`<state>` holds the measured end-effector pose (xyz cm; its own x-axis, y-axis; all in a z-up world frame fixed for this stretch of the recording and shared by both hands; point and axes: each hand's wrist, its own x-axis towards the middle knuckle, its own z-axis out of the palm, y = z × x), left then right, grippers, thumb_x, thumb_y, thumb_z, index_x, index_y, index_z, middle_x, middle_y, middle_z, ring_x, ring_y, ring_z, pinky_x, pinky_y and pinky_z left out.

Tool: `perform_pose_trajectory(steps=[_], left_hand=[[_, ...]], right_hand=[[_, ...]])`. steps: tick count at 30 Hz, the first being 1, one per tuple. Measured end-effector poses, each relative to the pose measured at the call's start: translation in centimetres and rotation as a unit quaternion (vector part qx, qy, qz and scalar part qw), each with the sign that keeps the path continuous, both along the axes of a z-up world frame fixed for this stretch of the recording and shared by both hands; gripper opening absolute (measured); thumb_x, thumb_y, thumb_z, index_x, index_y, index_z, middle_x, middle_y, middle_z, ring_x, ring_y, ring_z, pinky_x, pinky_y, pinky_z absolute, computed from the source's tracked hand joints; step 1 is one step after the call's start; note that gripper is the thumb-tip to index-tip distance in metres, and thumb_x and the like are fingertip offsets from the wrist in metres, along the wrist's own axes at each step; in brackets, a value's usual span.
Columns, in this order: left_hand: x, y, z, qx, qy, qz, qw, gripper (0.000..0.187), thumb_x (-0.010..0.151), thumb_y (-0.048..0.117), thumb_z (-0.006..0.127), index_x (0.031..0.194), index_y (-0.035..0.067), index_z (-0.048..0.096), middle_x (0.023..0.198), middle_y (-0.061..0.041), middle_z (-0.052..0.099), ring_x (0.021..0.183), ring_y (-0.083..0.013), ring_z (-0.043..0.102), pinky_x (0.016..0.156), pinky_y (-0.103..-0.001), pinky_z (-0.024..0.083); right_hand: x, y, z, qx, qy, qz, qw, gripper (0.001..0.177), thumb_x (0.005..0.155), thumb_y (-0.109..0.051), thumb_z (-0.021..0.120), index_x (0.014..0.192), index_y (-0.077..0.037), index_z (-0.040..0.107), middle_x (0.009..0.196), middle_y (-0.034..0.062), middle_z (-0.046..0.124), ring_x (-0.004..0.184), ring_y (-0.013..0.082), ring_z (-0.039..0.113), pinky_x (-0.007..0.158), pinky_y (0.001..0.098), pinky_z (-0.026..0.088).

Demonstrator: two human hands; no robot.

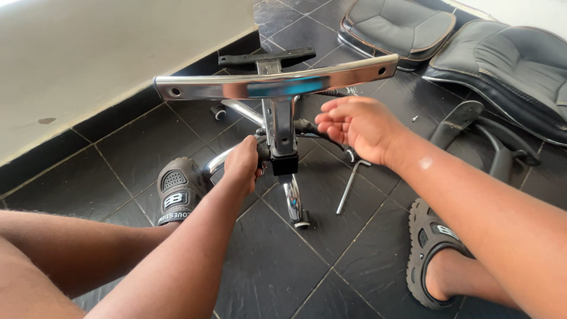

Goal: The person disassembles an office chair base by removing the gas lift and a metal bracket using an Allen key. The person then removes the gas lift from the bracket and sets the parts aside.

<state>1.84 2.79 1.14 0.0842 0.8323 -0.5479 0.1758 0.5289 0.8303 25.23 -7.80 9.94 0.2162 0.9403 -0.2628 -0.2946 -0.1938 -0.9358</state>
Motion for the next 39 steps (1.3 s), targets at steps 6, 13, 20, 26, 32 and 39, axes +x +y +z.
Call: perform_pose_trajectory(steps=[6,13,20,26,32,39], left_hand=[[-0.3,-1.1,-1.2,0.163,-0.084,-0.004,0.983,0.05,0.097,0.043,0.051,0.081,-0.003,0.065,0.064,-0.008,0.057,0.05,-0.0165,0.051,0.048,-0.036,0.042],[-0.8,-1.7,-0.1,0.237,-0.096,-0.022,0.966,0.036,0.096,0.039,0.051,0.098,0.01,0.07,0.067,-0.004,0.061,0.054,-0.0142,0.057,0.049,-0.033,0.043],[0.5,-0.3,-3.9,0.348,-0.063,-0.053,0.934,0.037,0.1,0.029,0.045,0.088,0.0,0.066,0.074,-0.009,0.065,0.066,-0.0166,0.061,0.061,-0.031,0.05],[1.5,3.9,-3.0,0.258,0.22,-0.178,0.924,0.037,0.099,0.022,0.039,0.09,0.003,0.069,0.089,-0.015,0.067,0.068,-0.0259,0.06,0.063,-0.036,0.042],[0.2,3.2,0.3,-0.104,-0.088,-0.185,0.973,0.038,0.099,0.037,0.045,0.11,0.007,0.065,0.094,-0.018,0.07,0.077,-0.0199,0.057,0.061,-0.03,0.04],[-4.5,-0.3,-4.2,0.033,-0.378,-0.16,0.911,0.033,0.091,0.014,0.065,0.124,0.018,0.067,0.103,-0.004,0.066,0.091,-0.0183,0.066,0.074,-0.025,0.051]], right_hand=[[-2.0,-1.5,-0.5,-0.067,-0.108,0.048,0.991,0.022,0.094,-0.011,0.063,0.112,0.002,0.064,0.101,0.0142,0.072,0.087,0.0195,0.071,0.075,0.0294,0.06],[-2.9,-1.6,-1.6,-0.122,-0.163,0.084,0.976,0.026,0.093,-0.016,0.063,0.114,-0.002,0.064,0.107,0.0123,0.071,0.092,0.0192,0.072,0.078,0.0308,0.059],[-1.3,-1.8,-3.5,-0.108,-0.19,0.078,0.973,0.026,0.093,-0.014,0.064,0.115,0.0,0.064,0.105,0.0123,0.071,0.091,0.0188,0.071,0.078,0.0312,0.059],[-3.5,-2.0,-5.3,-0.123,-0.17,0.107,0.972,0.025,0.094,-0.011,0.062,0.114,0.002,0.065,0.103,0.012,0.072,0.089,0.0194,0.071,0.076,0.0316,0.06],[-3.9,-2.3,-5.8,-0.107,-0.175,0.14,0.969,0.025,0.093,-0.01,0.062,0.116,0.001,0.066,0.104,0.0103,0.072,0.09,0.0158,0.07,0.078,0.0303,0.059],[-3.3,-1.5,-5.0,-0.083,-0.147,0.11,0.98,0.026,0.092,-0.009,0.063,0.116,0.002,0.065,0.105,0.0105,0.072,0.09,0.017,0.07,0.08,0.0302,0.059]])
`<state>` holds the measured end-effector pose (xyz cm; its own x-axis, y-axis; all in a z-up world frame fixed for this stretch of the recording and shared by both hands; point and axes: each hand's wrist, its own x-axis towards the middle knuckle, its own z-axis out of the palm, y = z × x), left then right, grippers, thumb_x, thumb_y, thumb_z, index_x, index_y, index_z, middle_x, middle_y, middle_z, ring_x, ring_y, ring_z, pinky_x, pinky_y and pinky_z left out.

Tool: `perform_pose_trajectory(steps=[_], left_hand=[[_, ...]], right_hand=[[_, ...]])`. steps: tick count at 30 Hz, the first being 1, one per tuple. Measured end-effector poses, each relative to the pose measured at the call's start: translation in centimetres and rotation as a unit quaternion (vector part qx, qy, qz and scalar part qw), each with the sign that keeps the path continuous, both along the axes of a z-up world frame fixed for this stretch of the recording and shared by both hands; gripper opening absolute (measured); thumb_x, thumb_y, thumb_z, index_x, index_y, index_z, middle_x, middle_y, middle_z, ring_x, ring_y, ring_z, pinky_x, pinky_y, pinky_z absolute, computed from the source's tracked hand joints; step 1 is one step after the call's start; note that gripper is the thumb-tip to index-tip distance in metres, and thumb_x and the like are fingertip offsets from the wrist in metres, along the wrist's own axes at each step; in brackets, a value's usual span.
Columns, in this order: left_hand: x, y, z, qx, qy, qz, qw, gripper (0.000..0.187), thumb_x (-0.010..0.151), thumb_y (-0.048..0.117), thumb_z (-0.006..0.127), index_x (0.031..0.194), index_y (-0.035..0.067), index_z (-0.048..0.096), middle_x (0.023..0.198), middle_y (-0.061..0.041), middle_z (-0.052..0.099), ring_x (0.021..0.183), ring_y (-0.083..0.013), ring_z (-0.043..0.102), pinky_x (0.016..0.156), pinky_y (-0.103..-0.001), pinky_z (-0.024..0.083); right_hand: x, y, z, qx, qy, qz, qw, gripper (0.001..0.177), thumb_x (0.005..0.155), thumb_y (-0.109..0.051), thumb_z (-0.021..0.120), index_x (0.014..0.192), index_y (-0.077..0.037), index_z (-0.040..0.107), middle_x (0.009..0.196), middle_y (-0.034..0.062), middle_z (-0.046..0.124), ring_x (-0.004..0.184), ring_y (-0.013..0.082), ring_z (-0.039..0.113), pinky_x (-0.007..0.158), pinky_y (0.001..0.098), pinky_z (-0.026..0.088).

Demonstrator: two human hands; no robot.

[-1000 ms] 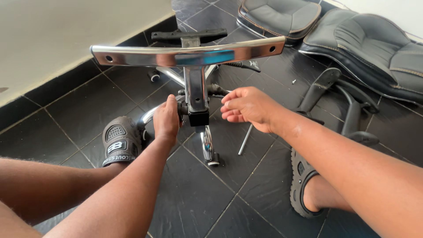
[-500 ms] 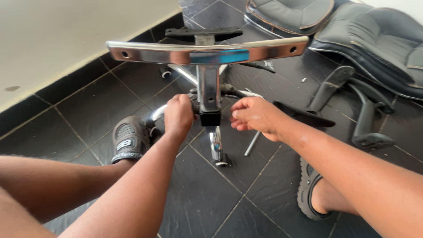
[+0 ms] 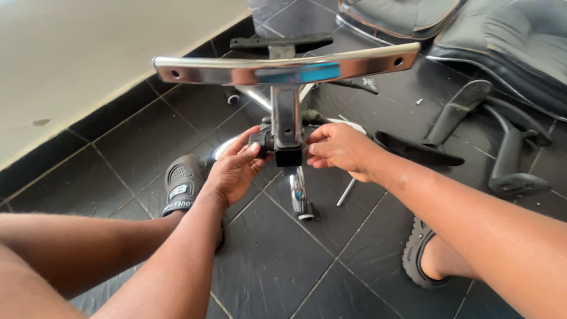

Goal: The person disassembles an office chair base by removing the gas lift and a metal bracket using an Allen key. The person then removes the gas lift from the bracket and sets the parts aside.

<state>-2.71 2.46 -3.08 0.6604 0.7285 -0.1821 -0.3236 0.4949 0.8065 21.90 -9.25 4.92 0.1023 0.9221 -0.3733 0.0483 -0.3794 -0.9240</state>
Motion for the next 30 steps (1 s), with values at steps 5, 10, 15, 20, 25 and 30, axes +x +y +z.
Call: perform_pose_trajectory(steps=[5,10,15,20,25,30], left_hand=[[2.1,1.0,-2.6,-0.021,0.185,0.129,0.974,0.043,0.11,0.043,0.06,0.097,0.002,0.06,0.085,-0.013,0.056,0.069,-0.0264,0.052,0.053,-0.033,0.038],[2.2,0.6,-0.2,-0.134,0.122,0.104,0.978,0.025,0.099,0.029,0.053,0.111,0.007,0.058,0.102,-0.012,0.062,0.09,-0.0222,0.065,0.082,-0.034,0.058],[-0.6,0.1,3.4,-0.063,-0.066,0.011,0.996,0.05,0.086,0.008,0.057,0.136,0.005,0.053,0.124,-0.012,0.065,0.111,-0.0255,0.065,0.103,-0.046,0.052],[-0.5,-0.3,0.6,-0.041,-0.062,-0.002,0.997,0.063,0.086,0.017,0.07,0.145,0.01,0.05,0.128,-0.008,0.063,0.114,-0.0201,0.064,0.103,-0.036,0.051],[0.9,0.7,-0.4,-0.098,0.036,0.066,0.992,0.068,0.088,0.031,0.076,0.146,0.006,0.051,0.118,-0.009,0.06,0.105,-0.0213,0.061,0.094,-0.035,0.05],[0.3,0.2,-0.3,-0.063,-0.024,0.048,0.997,0.072,0.075,0.02,0.079,0.14,0.015,0.05,0.114,-0.004,0.067,0.106,-0.018,0.065,0.096,-0.036,0.054]], right_hand=[[0.7,0.0,0.9,-0.008,-0.014,-0.022,1.0,0.029,0.091,-0.008,0.064,0.118,0.003,0.062,0.104,0.0137,0.071,0.092,0.0209,0.072,0.081,0.0322,0.06],[1.5,-0.6,1.3,-0.021,-0.032,-0.047,0.998,0.028,0.093,-0.011,0.064,0.119,0.0,0.062,0.107,0.0146,0.071,0.094,0.0221,0.071,0.084,0.0344,0.06],[1.2,-0.9,2.8,0.076,0.255,-0.053,0.963,0.023,0.089,-0.005,0.068,0.111,-0.003,0.062,0.11,0.0138,0.068,0.103,0.0245,0.072,0.094,0.0379,0.059],[0.9,-1.7,3.2,0.13,0.358,-0.079,0.921,0.024,0.095,-0.016,0.072,0.106,0.004,0.063,0.11,0.0192,0.071,0.111,0.0288,0.07,0.103,0.039,0.056],[0.0,-0.7,4.1,0.091,0.358,-0.168,0.914,0.056,0.093,-0.044,0.065,0.1,0.011,0.064,0.105,0.0276,0.071,0.105,0.036,0.071,0.096,0.0441,0.058],[-0.8,-0.1,4.1,0.066,0.365,-0.205,0.906,0.062,0.098,-0.045,0.058,0.105,0.017,0.062,0.108,0.0276,0.069,0.108,0.0342,0.069,0.099,0.0461,0.06]])
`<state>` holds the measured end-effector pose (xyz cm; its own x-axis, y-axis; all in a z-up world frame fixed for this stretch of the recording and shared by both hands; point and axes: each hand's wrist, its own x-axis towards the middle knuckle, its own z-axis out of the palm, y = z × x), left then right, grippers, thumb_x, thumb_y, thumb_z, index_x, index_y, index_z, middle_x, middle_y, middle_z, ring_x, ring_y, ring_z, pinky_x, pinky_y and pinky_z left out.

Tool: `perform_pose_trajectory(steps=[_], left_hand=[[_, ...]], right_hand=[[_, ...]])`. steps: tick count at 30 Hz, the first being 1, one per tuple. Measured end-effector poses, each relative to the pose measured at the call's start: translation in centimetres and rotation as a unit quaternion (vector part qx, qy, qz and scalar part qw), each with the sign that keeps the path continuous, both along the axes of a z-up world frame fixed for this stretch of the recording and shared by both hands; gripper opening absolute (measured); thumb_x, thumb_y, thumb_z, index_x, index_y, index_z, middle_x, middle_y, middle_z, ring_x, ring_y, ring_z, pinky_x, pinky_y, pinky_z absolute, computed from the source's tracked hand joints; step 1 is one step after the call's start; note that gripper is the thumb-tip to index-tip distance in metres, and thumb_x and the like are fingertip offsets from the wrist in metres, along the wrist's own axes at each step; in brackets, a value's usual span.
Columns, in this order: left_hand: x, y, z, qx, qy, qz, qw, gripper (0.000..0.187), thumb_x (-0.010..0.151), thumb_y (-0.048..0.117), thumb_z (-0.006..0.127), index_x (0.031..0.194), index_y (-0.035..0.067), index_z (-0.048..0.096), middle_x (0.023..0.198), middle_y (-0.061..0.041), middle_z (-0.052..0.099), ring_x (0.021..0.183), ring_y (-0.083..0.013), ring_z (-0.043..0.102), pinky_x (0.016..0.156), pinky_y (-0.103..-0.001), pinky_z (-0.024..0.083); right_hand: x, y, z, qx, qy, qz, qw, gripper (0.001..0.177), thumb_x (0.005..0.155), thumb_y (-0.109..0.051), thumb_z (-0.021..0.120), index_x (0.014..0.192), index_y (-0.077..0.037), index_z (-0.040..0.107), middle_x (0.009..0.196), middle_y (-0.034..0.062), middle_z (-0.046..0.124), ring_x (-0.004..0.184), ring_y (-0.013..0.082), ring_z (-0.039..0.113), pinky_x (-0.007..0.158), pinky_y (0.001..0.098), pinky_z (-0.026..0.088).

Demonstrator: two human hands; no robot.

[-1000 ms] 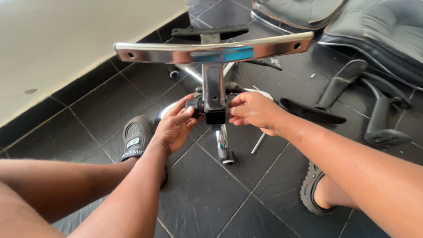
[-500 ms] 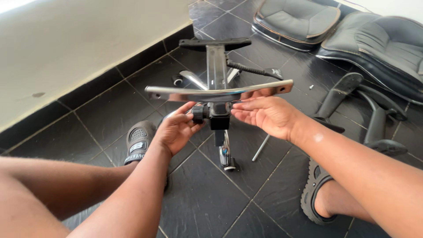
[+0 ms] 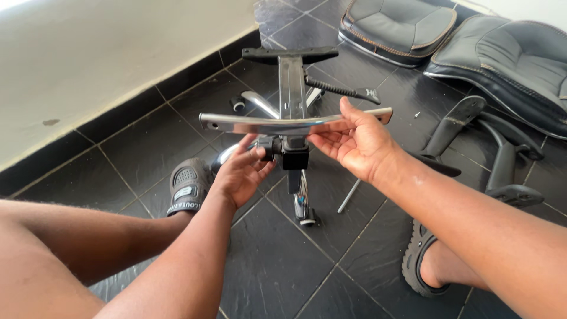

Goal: The person disassembles an office chair base by removing the gas lift and a metal bracket using an Allen key. The person then removes the gas lift from the bracket and sets the parts aside.

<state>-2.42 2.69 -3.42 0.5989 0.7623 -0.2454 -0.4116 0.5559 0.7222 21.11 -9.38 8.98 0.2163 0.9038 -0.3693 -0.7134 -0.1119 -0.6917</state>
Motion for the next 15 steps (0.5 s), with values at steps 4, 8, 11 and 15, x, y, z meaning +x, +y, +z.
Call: perform_pose_trajectory(steps=[4,8,11,15], left_hand=[[0.4,0.3,-0.3,0.01,0.016,-0.011,1.0,0.069,0.08,0.027,0.079,0.141,0.01,0.051,0.112,-0.009,0.065,0.103,-0.0197,0.064,0.095,-0.037,0.053],[0.8,0.3,-0.3,-0.066,0.075,0.038,0.994,0.066,0.092,0.04,0.076,0.142,0.003,0.052,0.109,-0.014,0.059,0.097,-0.0254,0.06,0.09,-0.041,0.05],[0.0,-0.1,0.8,-0.094,0.051,0.051,0.993,0.053,0.088,0.031,0.073,0.133,0.009,0.057,0.11,-0.012,0.061,0.098,-0.0231,0.063,0.09,-0.038,0.052],[-0.9,-1.0,1.8,-0.023,0.011,0.018,1.0,0.044,0.077,0.015,0.073,0.12,0.014,0.064,0.11,-0.006,0.067,0.098,-0.0179,0.068,0.091,-0.034,0.057]], right_hand=[[0.1,0.2,-0.1,-0.027,0.005,-0.029,0.999,0.063,0.1,-0.044,0.057,0.107,0.018,0.062,0.108,0.027,0.069,0.108,0.0344,0.069,0.099,0.0452,0.06],[0.6,0.2,-0.3,-0.055,-0.011,0.002,0.998,0.068,0.096,-0.05,0.058,0.107,0.017,0.063,0.105,0.0253,0.07,0.104,0.0337,0.071,0.093,0.0412,0.062],[0.7,0.4,-0.5,-0.086,-0.031,0.007,0.996,0.072,0.093,-0.056,0.06,0.105,0.014,0.064,0.104,0.0232,0.069,0.101,0.0327,0.07,0.089,0.0377,0.06],[0.7,0.3,-1.1,-0.07,-0.024,0.002,0.997,0.069,0.094,-0.055,0.064,0.104,0.013,0.064,0.103,0.0225,0.069,0.101,0.0301,0.069,0.089,0.0367,0.061]])
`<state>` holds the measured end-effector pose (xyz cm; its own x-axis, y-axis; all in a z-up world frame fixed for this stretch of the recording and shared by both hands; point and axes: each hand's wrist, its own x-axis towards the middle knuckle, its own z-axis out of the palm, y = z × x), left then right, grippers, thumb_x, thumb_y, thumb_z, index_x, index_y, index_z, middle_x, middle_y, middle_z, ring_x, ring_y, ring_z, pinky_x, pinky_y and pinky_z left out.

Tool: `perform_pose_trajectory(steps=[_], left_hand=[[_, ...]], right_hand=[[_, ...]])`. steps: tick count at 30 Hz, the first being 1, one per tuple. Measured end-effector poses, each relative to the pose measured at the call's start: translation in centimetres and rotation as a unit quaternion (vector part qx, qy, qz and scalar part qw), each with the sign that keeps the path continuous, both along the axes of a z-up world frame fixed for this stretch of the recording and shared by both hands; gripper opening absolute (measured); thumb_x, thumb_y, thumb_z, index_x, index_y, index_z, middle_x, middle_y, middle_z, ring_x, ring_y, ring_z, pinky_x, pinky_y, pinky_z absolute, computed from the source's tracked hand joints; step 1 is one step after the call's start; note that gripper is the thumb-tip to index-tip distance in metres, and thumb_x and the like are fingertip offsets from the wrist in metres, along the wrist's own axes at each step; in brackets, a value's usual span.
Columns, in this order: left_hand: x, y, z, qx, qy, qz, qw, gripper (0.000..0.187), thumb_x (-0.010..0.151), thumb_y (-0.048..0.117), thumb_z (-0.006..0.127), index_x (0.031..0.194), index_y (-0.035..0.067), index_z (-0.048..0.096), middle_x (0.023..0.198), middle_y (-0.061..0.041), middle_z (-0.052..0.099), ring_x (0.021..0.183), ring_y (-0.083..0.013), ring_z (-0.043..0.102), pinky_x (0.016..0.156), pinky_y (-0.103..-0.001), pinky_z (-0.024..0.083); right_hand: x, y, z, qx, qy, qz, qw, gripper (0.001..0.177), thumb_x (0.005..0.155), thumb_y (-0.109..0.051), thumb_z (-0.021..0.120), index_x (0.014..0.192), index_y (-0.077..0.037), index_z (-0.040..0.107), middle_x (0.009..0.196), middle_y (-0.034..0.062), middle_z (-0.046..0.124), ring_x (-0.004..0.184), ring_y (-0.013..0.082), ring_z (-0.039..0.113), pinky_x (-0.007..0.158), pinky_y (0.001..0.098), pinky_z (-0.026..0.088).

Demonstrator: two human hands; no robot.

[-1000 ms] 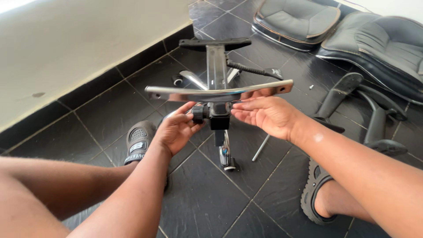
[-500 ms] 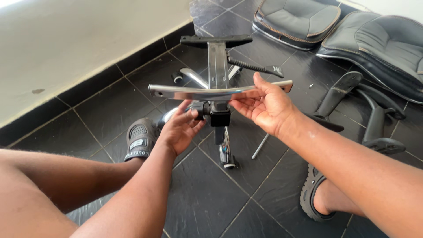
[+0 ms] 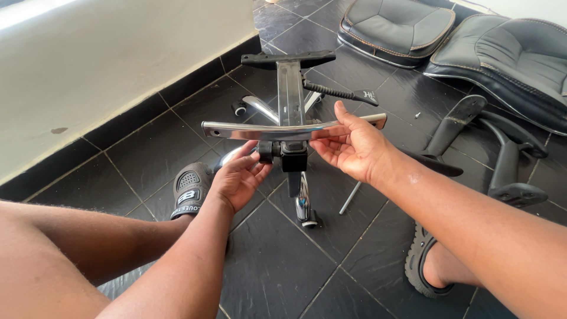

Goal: The person disassembles an office chair base by removing the gas lift and a metal bracket using an Allen key. The person then removes the gas lift from the bracket and sets the parts aside.

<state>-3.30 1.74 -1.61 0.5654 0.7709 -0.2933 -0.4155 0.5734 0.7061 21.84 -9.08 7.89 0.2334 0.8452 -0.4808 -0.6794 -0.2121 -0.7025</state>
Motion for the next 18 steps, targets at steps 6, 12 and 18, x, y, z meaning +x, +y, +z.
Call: perform_pose_trajectory(steps=[6,12,18], left_hand=[[1.0,0.3,0.4,-0.057,0.133,0.042,0.989,0.057,0.096,0.04,0.077,0.136,0.004,0.058,0.105,-0.008,0.058,0.092,-0.0204,0.058,0.089,-0.037,0.048],[0.6,1.0,2.8,0.05,0.089,0.034,0.994,0.032,0.089,0.016,0.063,0.12,0.022,0.069,0.116,0.005,0.068,0.11,-0.013,0.059,0.092,-0.035,0.041],[0.4,2.7,5.0,0.091,-0.003,0.04,0.995,0.019,0.094,0.003,0.058,0.112,0.005,0.064,0.115,-0.008,0.07,0.115,-0.0246,0.067,0.093,-0.038,0.049]], right_hand=[[0.0,-0.2,-0.4,0.019,0.035,-0.004,0.999,0.066,0.093,-0.049,0.064,0.105,0.015,0.064,0.106,0.0236,0.069,0.106,0.0315,0.068,0.094,0.0399,0.061],[-0.4,-0.7,-0.4,0.045,0.042,-0.024,0.998,0.059,0.093,-0.047,0.064,0.102,0.011,0.064,0.108,0.0246,0.068,0.11,0.0364,0.068,0.097,0.0411,0.059],[0.0,-0.4,1.1,0.088,0.026,-0.021,0.996,0.06,0.092,-0.047,0.065,0.102,0.013,0.064,0.109,0.0224,0.067,0.112,0.0385,0.067,0.098,0.0393,0.06]])
